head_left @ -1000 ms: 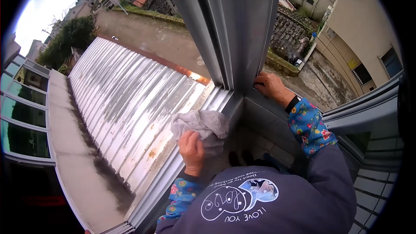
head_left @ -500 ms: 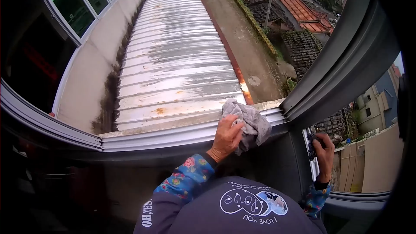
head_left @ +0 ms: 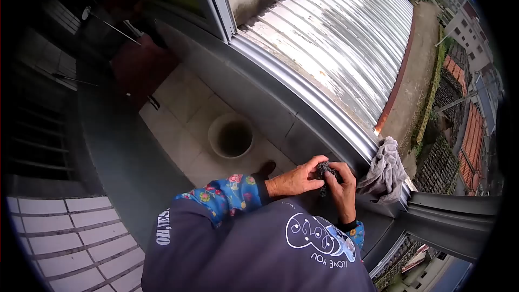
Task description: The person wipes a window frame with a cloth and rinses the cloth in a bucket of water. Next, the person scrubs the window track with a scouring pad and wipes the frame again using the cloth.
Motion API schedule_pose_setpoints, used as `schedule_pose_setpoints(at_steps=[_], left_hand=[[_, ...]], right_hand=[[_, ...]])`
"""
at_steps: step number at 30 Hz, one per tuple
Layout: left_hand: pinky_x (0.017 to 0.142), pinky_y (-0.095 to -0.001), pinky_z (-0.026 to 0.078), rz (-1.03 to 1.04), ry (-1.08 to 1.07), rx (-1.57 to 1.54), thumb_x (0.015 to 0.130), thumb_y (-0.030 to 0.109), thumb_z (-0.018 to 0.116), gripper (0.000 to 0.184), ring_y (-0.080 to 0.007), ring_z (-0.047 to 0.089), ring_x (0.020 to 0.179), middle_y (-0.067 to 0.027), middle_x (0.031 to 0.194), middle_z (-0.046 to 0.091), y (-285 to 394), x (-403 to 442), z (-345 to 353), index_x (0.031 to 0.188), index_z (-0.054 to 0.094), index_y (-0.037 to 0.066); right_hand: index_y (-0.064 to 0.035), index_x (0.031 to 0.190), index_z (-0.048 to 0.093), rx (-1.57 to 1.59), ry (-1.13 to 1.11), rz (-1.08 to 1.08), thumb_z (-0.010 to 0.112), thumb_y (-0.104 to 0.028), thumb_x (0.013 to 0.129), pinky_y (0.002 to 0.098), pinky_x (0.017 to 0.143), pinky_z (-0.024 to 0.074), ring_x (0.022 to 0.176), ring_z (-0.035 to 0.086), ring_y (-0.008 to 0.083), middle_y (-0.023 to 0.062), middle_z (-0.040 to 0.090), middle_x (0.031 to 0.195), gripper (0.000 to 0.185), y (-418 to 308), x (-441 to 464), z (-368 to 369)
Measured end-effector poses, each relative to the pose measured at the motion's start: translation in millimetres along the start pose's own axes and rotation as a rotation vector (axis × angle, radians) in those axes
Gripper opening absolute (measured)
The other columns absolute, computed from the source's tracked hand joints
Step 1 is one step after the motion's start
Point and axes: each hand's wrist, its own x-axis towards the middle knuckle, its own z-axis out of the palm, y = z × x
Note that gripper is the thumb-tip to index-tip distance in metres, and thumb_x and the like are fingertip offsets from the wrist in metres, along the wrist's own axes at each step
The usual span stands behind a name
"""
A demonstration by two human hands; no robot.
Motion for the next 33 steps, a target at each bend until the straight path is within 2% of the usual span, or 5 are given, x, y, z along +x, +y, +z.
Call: schedule_pose_setpoints(at_steps=[15,17,23,29,33], left_hand=[[0.066,-0.0256,0.047,0.064,0.429,-0.168,0.085,0.004,0.06,0.031,-0.0096,0.055,0.081,-0.0043,0.091,0.058,-24,-75,-187,0.112,0.044,0.004],[0.061,-0.0255,0.047,0.054,0.575,-0.267,0.085,0.005,0.061,0.033,-0.0096,0.056,0.076,-0.0044,0.089,0.057,-34,-92,-211,0.112,0.044,0.006],[0.052,-0.0303,0.051,-0.101,1.006,-0.718,0.085,0.014,0.061,0.05,-0.0239,0.066,0.068,-0.014,0.098,0.062,-126,-168,-299,0.126,0.033,0.009],[0.05,-0.0364,0.051,-0.093,1.35,-0.679,0.085,0.011,0.06,0.023,-0.0326,0.068,0.066,-0.0172,0.091,0.066,-136,-299,-391,0.105,0.054,0.001],[0.053,-0.0389,0.053,0.138,2.08,-0.386,0.086,0.032,0.069,0.08,-0.0297,0.065,0.067,-0.0195,0.102,0.059,-104,-399,-490,0.142,0.017,0.009]], right_hand=[[0.0009,0.114,0.059,0.039,-0.468,0.281,0.064,-0.013,0.09,0.027,0.076,0.0479,0.086,0.059,0.0134,0.008,0.064,0.096,0.028,-35,119,184],[0.0018,0.116,0.056,-0.129,-0.515,0.04,0.065,-0.011,0.088,0.0279,0.069,0.0486,0.077,0.059,0.0167,0.0128,0.059,0.101,0.031,-48,138,212],[0.0004,0.105,0.063,-0.361,-0.643,-0.111,0.068,-0.016,0.083,0.0415,0.073,0.0516,0.079,0.063,0.0383,0.021,0.061,0.097,0.028,-26,167,258],[-0.0019,0.1,0.067,-0.369,-0.811,-0.173,0.068,-0.023,0.082,0.0423,0.077,0.0521,0.087,0.063,0.0383,0.0197,0.063,0.095,0.028,-14,166,283],[-0.0014,0.098,0.066,-0.456,-0.862,-0.196,0.068,-0.022,0.081,0.0423,0.077,0.0519,0.086,0.063,0.038,0.0188,0.063,0.094,0.027,1,159,280]])
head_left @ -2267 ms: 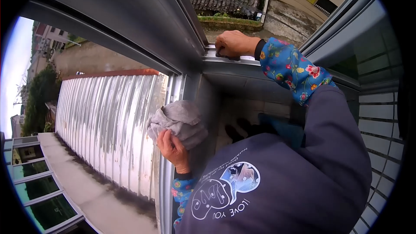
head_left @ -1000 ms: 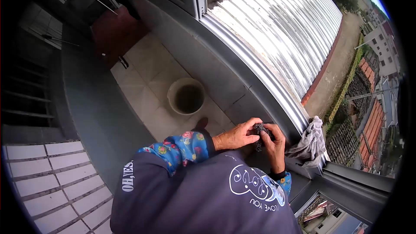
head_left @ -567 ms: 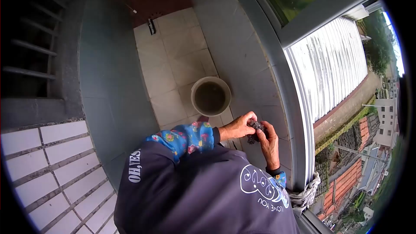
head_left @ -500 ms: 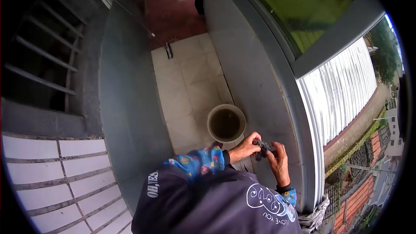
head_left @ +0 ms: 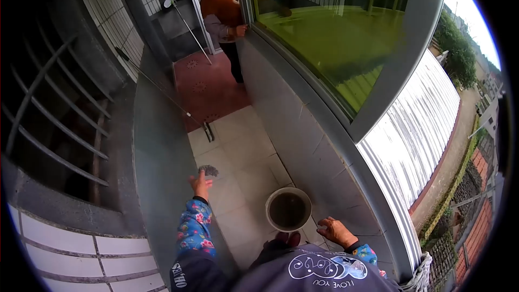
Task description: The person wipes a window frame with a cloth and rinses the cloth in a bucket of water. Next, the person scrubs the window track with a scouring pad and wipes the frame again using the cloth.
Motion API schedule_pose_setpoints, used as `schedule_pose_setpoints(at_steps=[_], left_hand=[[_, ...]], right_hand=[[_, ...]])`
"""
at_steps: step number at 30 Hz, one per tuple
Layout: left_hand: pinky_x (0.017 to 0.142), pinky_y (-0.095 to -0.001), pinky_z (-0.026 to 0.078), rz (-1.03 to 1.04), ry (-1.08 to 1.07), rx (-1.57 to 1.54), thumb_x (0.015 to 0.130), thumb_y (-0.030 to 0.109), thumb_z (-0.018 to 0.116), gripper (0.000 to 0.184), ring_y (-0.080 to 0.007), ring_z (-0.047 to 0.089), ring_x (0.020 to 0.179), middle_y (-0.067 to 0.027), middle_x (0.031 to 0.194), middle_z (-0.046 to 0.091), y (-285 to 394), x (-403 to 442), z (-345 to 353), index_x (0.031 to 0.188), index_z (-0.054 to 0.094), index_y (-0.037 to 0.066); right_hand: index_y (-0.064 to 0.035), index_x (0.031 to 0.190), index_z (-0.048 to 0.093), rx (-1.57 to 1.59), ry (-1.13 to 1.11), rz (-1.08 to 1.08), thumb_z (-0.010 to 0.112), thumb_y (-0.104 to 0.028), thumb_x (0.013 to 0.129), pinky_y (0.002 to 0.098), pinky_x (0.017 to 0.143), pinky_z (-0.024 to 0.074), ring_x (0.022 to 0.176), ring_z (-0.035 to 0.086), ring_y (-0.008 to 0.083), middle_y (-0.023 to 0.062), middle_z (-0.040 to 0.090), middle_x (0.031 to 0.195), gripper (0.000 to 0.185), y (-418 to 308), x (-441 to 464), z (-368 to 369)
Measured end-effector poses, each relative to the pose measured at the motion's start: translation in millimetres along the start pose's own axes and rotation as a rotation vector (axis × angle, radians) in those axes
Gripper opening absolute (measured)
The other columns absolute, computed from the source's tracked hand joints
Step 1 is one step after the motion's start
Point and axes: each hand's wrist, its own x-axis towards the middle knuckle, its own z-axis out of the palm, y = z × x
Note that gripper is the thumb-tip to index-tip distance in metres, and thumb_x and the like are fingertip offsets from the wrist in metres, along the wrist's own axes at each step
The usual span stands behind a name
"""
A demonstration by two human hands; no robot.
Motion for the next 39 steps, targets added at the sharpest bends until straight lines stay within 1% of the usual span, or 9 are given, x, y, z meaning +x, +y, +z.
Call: schedule_pose_setpoints(at_steps=[3,6,14,18,21,29,33,37,39], left_hand=[[0.064,-0.0384,0.054,0.062,0.096,-0.141,0.088,0.038,0.065,0.073,-0.0298,0.065,0.077,-0.0194,0.11,0.057,63,1,-29,0.14,0.025,0.007],[0.065,-0.0396,0.054,0.075,-0.29,-0.235,0.089,0.034,0.063,0.055,-0.0312,0.065,0.079,-0.0189,0.11,0.057,44,-35,-43,0.131,0.039,0.008],[0.069,-0.045,0.056,-0.669,-0.755,0.128,0.093,0.023,0.059,0.038,-0.0372,0.065,0.089,-0.0202,0.107,0.057,-133,-231,28,0.124,0.043,0.007],[0.076,-0.0369,0.055,-0.313,-1.309,0.233,0.095,0.043,0.056,0.055,-0.0289,0.064,0.089,-0.0197,0.117,0.055,-96,-233,61,0.13,0.042,0.003],[0.095,-0.0575,0.046,-0.584,-1.043,-0.376,0.089,0.064,0.049,0.085,-0.0509,0.051,0.114,-0.0291,0.137,0.035,18,-195,124,0.144,0.021,0.006],[0.108,-0.0655,0.026,0.52,-1.54,-1.21,0.081,0.076,0.044,0.084,-0.0555,0.025,0.133,-0.0221,0.152,0.023,439,-142,170,0.141,0.04,0.018],[0.11,-0.0685,0.018,0.609,-1.423,-1.25,0.081,0.079,0.039,0.092,-0.0556,0.017,0.136,-0.0147,0.158,0.002,513,-4,230,0.149,0.019,0.022],[0.111,-0.067,0.015,0.153,-1.127,-1.336,0.082,0.079,0.038,0.1,-0.0528,0.012,0.139,-0.0112,0.158,-0.004,480,164,340,0.151,-0.011,0.027],[0.108,-0.0676,0.02,0.17,-1.323,-1.307,0.081,0.077,0.044,0.093,-0.053,0.02,0.135,-0.0153,0.153,0.012,470,146,354,0.15,0.013,0.023]], right_hand=[[-0.001,0.098,0.066,-0.024,-0.005,-0.101,0.067,-0.022,0.081,0.0424,0.077,0.0518,0.087,0.063,0.0378,0.019,0.064,0.093,0.026,22,7,-4],[-0.0009,0.098,0.066,-0.023,0.038,-0.119,0.067,-0.021,0.082,0.0425,0.078,0.0517,0.088,0.063,0.0375,0.0193,0.065,0.094,0.026,28,6,-5],[-0.0022,0.1,0.067,0.052,-0.033,-0.137,0.065,-0.021,0.086,0.0392,0.08,0.052,0.091,0.065,0.0339,0.0176,0.067,0.099,0.023,45,17,5],[0.0015,0.102,0.065,0.349,-0.07,-0.018,0.065,-0.024,0.089,0.0327,0.073,0.0515,0.08,0.066,0.0234,0.0121,0.067,0.088,0.029,28,18,0],[0.0058,0.112,0.06,0.565,-0.109,0.064,0.063,-0.025,0.091,0.0291,0.066,0.0509,0.074,0.064,0.0161,0.0114,0.067,0.089,0.037,16,21,-12],[0.0075,0.107,0.063,0.612,-0.106,0.281,0.062,-0.015,0.091,0.0309,0.068,0.0519,0.073,0.063,0.0188,0.0132,0.067,0.09,0.027,17,77,-10],[0.0032,0.103,0.065,0.55,-0.03,0.393,0.061,-0.019,0.091,0.0317,0.065,0.0527,0.072,0.067,0.0201,0.013,0.068,0.084,0.026,-20,129,8],[-0.011,0.122,0.06,0.408,-0.161,0.608,0.069,-0.017,0.087,0.031,0.076,0.0527,0.086,0.063,0.0175,0.0154,0.067,0.107,0.037,-64,158,35],[-0.0097,0.118,0.061,0.421,-0.135,0.607,0.069,-0.017,0.087,0.0312,0.074,0.0526,0.084,0.063,0.0173,0.0147,0.068,0.102,0.033,-77,164,50]])
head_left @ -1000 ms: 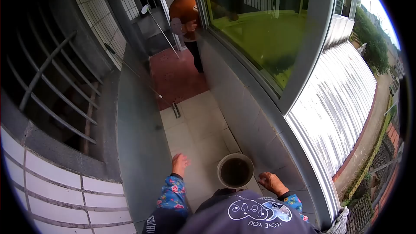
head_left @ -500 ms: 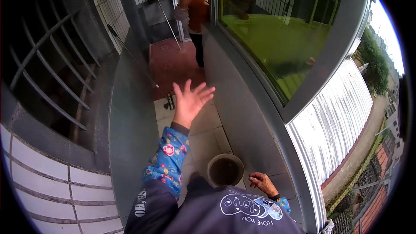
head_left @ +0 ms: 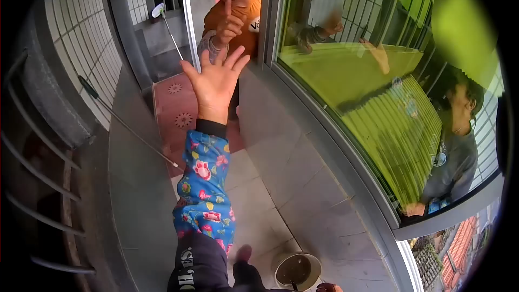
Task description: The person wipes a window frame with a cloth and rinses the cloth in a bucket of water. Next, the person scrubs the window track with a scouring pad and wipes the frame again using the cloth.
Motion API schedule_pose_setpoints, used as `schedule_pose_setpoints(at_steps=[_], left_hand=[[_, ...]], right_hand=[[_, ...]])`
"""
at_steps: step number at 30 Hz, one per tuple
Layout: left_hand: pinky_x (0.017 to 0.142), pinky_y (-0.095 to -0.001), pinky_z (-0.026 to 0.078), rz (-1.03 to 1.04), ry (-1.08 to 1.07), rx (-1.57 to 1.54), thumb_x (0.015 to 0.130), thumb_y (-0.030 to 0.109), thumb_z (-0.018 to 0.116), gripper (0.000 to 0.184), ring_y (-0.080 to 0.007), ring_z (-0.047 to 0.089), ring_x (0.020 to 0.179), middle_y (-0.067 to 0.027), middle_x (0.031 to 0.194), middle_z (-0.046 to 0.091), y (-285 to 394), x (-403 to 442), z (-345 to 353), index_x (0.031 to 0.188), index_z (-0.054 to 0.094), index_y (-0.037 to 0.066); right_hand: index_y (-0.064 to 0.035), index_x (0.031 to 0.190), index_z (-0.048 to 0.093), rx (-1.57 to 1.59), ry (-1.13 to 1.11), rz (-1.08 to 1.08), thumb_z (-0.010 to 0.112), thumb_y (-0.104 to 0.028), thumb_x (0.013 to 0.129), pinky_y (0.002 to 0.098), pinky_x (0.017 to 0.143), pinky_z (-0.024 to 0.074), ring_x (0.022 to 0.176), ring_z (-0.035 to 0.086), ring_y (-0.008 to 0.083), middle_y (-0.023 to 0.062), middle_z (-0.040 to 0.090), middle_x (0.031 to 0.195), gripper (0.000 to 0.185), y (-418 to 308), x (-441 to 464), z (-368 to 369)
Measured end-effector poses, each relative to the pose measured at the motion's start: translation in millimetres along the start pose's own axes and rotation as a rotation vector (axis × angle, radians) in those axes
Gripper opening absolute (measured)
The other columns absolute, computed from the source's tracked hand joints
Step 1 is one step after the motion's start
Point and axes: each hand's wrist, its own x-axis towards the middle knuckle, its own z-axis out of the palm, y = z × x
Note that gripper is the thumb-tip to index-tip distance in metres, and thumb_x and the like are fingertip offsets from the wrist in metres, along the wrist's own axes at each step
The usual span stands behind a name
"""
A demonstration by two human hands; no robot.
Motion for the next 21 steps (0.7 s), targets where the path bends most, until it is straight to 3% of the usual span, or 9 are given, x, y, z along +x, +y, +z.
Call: schedule_pose_setpoints(at_steps=[1,2,5,7,10,13,17,19,21], left_hand=[[0.107,-0.0677,0.023,-0.049,-0.166,0.005,0.081,0.076,0.046,0.09,-0.0531,0.024,0.133,-0.0164,0.15,0.018,-3,14,-6,0.147,0.023,0.02],[0.11,-0.0698,0.018,0.059,-0.201,0.089,0.086,0.074,0.035,0.091,-0.055,0.018,0.136,-0.0231,0.153,0.01,-3,23,4,0.147,0.013,0.01],[0.109,-0.0662,0.023,0.134,-0.151,0.17,0.089,0.069,0.039,0.083,-0.0525,0.028,0.132,-0.0262,0.145,0.026,-4,48,-46,0.141,0.022,0.008],[0.105,-0.0637,0.031,-0.062,0.161,0.114,0.089,0.067,0.043,0.075,-0.0514,0.039,0.124,-0.0261,0.137,0.037,-24,12,-108,0.139,0.031,0.012],[0.1,-0.0633,0.036,-0.381,0.49,0.131,0.088,0.07,0.041,0.076,-0.052,0.042,0.121,-0.0252,0.137,0.038,-58,-93,-160,0.138,0.034,0.014],[0.097,-0.0586,0.04,-0.568,0.65,0.156,0.089,0.069,0.04,0.071,-0.0481,0.047,0.117,-0.0244,0.13,0.046,-70,-177,-163,0.136,0.036,0.015],[0.092,-0.0542,0.044,-0.741,0.659,0.21,0.091,0.068,0.038,0.067,-0.0443,0.053,0.11,-0.0236,0.123,0.051,-81,-257,-146,0.131,0.04,0.014],[0.089,-0.0521,0.046,-0.839,0.669,0.256,0.092,0.067,0.037,0.066,-0.0426,0.056,0.107,-0.023,0.122,0.052,-88,-298,-131,0.13,0.04,0.012],[0.086,-0.0501,0.047,-0.95,0.658,0.276,0.093,0.066,0.035,0.067,-0.0401,0.059,0.102,-0.0218,0.121,0.053,-95,-329,-112,0.13,0.039,0.01]], right_hand=[[-0.009,0.116,0.062,0.015,0.015,0.019,0.069,-0.018,0.087,0.0313,0.072,0.0525,0.082,0.063,0.0173,0.0143,0.068,0.1,0.031,-13,4,8],[-0.0084,0.114,0.063,0.045,0.028,0.018,0.069,-0.018,0.087,0.0314,0.071,0.0524,0.081,0.063,0.0172,0.0139,0.069,0.098,0.029,-14,3,15],[-0.0064,0.108,0.065,0.133,0.092,-0.059,0.069,-0.018,0.086,0.0318,0.068,0.0522,0.078,0.064,0.017,0.0128,0.07,0.091,0.024,-9,4,31],[-0.0051,0.104,0.067,0.197,0.143,-0.189,0.069,-0.018,0.086,0.032,0.066,0.052,0.076,0.064,0.0168,0.012,0.07,0.086,0.022,6,10,43],[-0.0076,0.118,0.061,-0.115,0.046,0.027,0.067,-0.014,0.086,0.0316,0.075,0.0538,0.09,0.064,0.0232,0.0146,0.067,0.108,0.033,-41,22,36],[-0.001,0.107,0.066,0.055,0.116,0.119,0.062,-0.022,0.09,0.0298,0.065,0.0537,0.069,0.067,0.0158,0.0117,0.069,0.079,0.028,-63,18,36],[-0.0099,0.1,0.069,-0.027,0.208,0.146,0.065,-0.032,0.083,0.035,0.069,0.0549,0.073,0.07,0.0222,0.0116,0.071,0.079,0.028,-39,21,45],[-0.0027,0.096,0.068,-0.131,0.3,-0.15,0.061,-0.024,0.087,0.0383,0.069,0.0531,0.077,0.069,0.032,0.0191,0.069,0.081,0.025,-30,13,49],[-0.0067,0.094,0.07,-0.127,0.342,-0.103,0.061,-0.026,0.084,0.0401,0.072,0.0538,0.081,0.069,0.034,0.0196,0.068,0.08,0.023,-24,8,51]])
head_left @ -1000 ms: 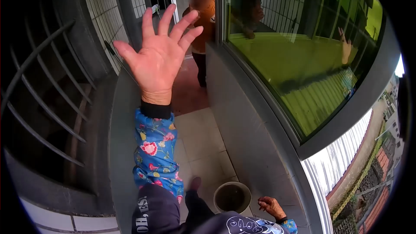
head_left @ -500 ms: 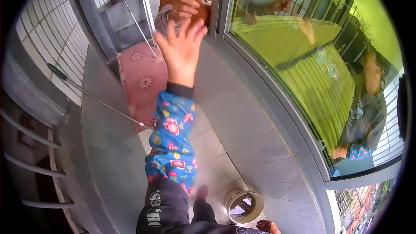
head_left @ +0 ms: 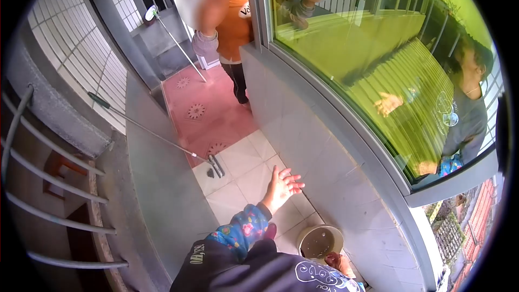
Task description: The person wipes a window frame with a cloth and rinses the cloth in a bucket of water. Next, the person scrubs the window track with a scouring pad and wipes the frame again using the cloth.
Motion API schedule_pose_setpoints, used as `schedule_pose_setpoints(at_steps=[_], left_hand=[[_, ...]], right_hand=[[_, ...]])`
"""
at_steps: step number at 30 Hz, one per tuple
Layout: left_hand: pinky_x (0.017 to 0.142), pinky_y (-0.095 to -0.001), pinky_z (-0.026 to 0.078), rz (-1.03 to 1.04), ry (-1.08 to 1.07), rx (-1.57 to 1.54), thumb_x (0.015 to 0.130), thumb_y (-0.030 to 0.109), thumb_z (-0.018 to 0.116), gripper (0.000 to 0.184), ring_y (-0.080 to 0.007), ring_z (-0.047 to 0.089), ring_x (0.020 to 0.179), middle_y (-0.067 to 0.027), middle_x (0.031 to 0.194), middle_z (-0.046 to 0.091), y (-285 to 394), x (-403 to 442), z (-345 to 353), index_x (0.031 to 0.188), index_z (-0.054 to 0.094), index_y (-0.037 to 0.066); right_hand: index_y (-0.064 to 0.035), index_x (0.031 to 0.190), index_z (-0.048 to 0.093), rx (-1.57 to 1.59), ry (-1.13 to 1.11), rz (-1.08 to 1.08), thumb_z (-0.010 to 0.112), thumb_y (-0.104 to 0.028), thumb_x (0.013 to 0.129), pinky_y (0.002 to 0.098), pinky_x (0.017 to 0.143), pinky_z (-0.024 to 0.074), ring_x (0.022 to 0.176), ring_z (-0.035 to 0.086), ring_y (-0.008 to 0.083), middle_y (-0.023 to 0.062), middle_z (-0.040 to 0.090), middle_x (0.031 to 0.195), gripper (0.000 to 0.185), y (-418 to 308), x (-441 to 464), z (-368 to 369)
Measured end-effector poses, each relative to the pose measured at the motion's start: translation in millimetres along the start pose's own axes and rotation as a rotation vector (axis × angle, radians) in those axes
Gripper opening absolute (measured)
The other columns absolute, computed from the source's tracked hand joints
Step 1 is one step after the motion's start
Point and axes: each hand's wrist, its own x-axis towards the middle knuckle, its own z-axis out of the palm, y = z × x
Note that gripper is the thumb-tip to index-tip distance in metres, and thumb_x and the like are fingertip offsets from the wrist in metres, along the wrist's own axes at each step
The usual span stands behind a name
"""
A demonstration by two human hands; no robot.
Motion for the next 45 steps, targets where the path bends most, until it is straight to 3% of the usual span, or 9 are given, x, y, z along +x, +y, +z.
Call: schedule_pose_setpoints(at_steps=[10,19,23,27,32,36,40,42,45], left_hand=[[0.078,-0.0422,0.051,-0.358,-0.149,0.237,0.095,0.063,0.035,0.076,-0.0324,0.062,0.094,-0.019,0.117,0.051,-156,-74,51,0.143,0.027,0.003],[0.076,-0.0369,0.052,-0.572,-0.348,0.463,0.093,0.067,0.035,0.077,-0.0249,0.062,0.089,-0.0155,0.112,0.056,-255,-115,82,0.137,0.038,0.004],[0.071,-0.0378,0.053,-0.62,-0.253,0.604,0.096,0.063,0.032,0.071,-0.0286,0.065,0.083,-0.0174,0.109,0.057,-268,-121,90,0.136,0.035,0.004],[0.071,-0.043,0.054,-0.632,-0.086,0.453,0.094,0.066,0.033,0.072,-0.0353,0.065,0.086,-0.0208,0.109,0.058,-271,-110,37,0.13,0.042,0.004],[0.072,-0.0419,0.051,-0.459,0.186,0.449,0.097,0.062,0.03,0.071,-0.0344,0.064,0.086,-0.0214,0.108,0.059,-252,-126,-18,0.131,0.04,0.0],[0.073,-0.0421,0.051,-0.508,0.337,0.397,0.097,0.06,0.032,0.072,-0.0347,0.064,0.087,-0.0226,0.111,0.058,-254,-138,-78,0.134,0.038,0.0],[0.073,-0.0406,0.051,-0.525,0.405,0.356,0.098,0.057,0.036,0.067,-0.0329,0.064,0.087,-0.0215,0.111,0.058,-262,-126,-121,0.132,0.04,-0.001],[0.073,-0.04,0.051,-0.527,0.429,0.328,0.098,0.056,0.038,0.066,-0.0321,0.064,0.087,-0.021,0.111,0.058,-271,-125,-138,0.132,0.041,0.0],[0.074,-0.0382,0.051,-0.545,0.474,0.288,0.098,0.054,0.039,0.063,-0.0309,0.064,0.087,-0.0196,0.11,0.059,-273,-116,-146,0.131,0.043,0.0]], right_hand=[[0.0023,0.099,0.066,0.277,0.11,0.071,0.064,-0.018,0.081,0.0392,0.076,0.0531,0.083,0.068,0.0328,0.0195,0.069,0.092,0.027,100,-65,0],[0.0001,0.097,0.068,0.298,0.2,0.168,0.062,-0.023,0.08,0.0418,0.08,0.0514,0.088,0.066,0.0373,0.0205,0.069,0.091,0.029,155,-133,11],[0.0001,0.098,0.067,0.346,0.18,0.185,0.061,-0.023,0.082,0.0421,0.078,0.0512,0.088,0.065,0.0392,0.0221,0.067,0.09,0.029,178,-141,17],[0.0005,0.102,0.065,0.258,0.101,0.169,0.06,-0.022,0.085,0.0425,0.082,0.0505,0.092,0.064,0.0392,0.0221,0.067,0.096,0.029,187,-140,10],[0.0003,0.103,0.064,0.141,-0.11,0.125,0.06,-0.023,0.087,0.0429,0.08,0.0508,0.09,0.065,0.0385,0.0215,0.067,0.094,0.028,185,-108,-6],[0.0007,0.102,0.064,0.109,-0.188,0.044,0.057,-0.021,0.09,0.0411,0.079,0.051,0.088,0.065,0.0367,0.0208,0.068,0.096,0.026,186,-48,-2],[0.0009,0.099,0.062,0.361,-0.197,0.249,0.057,-0.022,0.091,0.0306,0.071,0.05,0.075,0.058,0.0158,0.0085,0.062,0.083,0.025,210,29,47],[-0.0033,0.102,0.066,0.274,-0.152,0.234,0.056,-0.023,0.089,0.0366,0.078,0.0506,0.085,0.065,0.031,0.0194,0.067,0.093,0.026,211,56,68],[-0.0027,0.102,0.065,0.315,-0.126,0.239,0.056,-0.019,0.09,0.0339,0.079,0.0503,0.087,0.065,0.0255,0.0172,0.068,0.091,0.022,217,65,97]])
